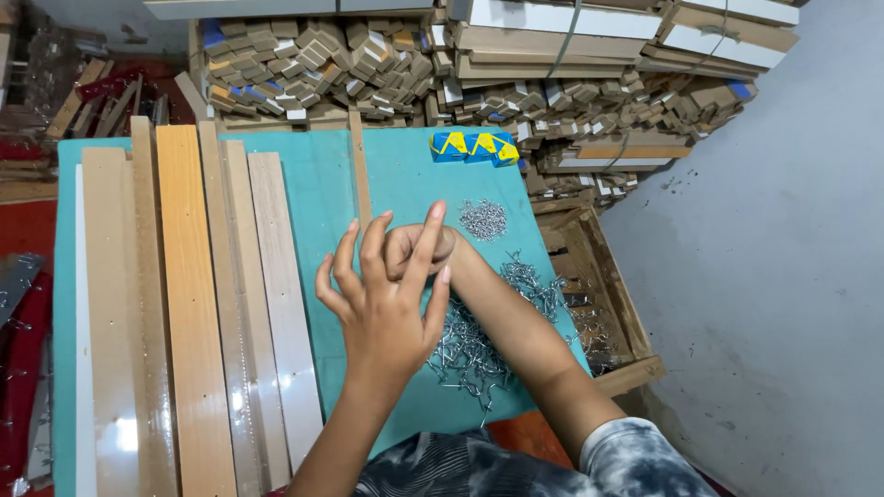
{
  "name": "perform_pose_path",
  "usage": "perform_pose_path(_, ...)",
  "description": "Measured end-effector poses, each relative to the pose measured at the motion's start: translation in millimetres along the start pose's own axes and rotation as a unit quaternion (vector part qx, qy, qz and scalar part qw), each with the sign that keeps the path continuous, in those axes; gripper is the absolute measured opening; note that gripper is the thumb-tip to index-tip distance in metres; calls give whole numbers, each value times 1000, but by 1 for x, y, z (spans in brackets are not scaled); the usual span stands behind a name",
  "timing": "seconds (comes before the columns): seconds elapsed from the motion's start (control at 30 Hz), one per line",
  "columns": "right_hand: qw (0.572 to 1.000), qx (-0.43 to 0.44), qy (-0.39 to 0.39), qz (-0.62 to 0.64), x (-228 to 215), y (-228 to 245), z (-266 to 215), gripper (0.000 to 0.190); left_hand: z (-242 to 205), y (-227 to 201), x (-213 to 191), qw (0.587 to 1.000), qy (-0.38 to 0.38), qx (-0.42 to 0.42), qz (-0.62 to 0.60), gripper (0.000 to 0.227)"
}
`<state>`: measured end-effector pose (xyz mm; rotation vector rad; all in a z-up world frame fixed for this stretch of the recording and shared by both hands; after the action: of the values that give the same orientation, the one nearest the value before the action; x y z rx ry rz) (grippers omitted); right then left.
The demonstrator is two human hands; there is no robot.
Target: The person inserts metal hooks into pre-drilled holes along wooden planks. They place each hook into a hole and press it in, then move the finished plank into a wooden crate. The process repeats with another plank.
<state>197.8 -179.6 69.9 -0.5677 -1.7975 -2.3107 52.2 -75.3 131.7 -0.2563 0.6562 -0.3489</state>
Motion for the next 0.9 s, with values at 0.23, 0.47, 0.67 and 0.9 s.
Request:
perform_pose_path(0.23, 1000, -1, -7, -9, -9, -5, -2, 82, -6, 3, 3, 1000, 2, -4, -6, 45)
perform_pose_path(0.47, 1000, 2, -12, -20, -9, -5, 0, 82, -13, 6, 5, 1000, 0, -3, -13, 43)
perform_pose_path(0.67, 999, 6, -16, -30, -7, -5, 3, 81, -15, 9, 4, 1000, -3, -2, -15, 43)
perform_pose_path(0.9, 999, 7, -30, -38, -1, -10, -5, 81, -22, 17, -1, 1000, 28, 2, -12, 47)
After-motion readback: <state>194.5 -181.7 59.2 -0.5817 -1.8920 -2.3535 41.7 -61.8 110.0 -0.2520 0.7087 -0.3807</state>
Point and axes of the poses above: each hand's wrist, its own z-axis towards the middle knuckle, its own x-axis out of the palm, y = z × x, the point moved 1 cm from there along z, towards the middle knuckle, and after that the axes turned 11 degrees about -y, right-handed, at the moved point
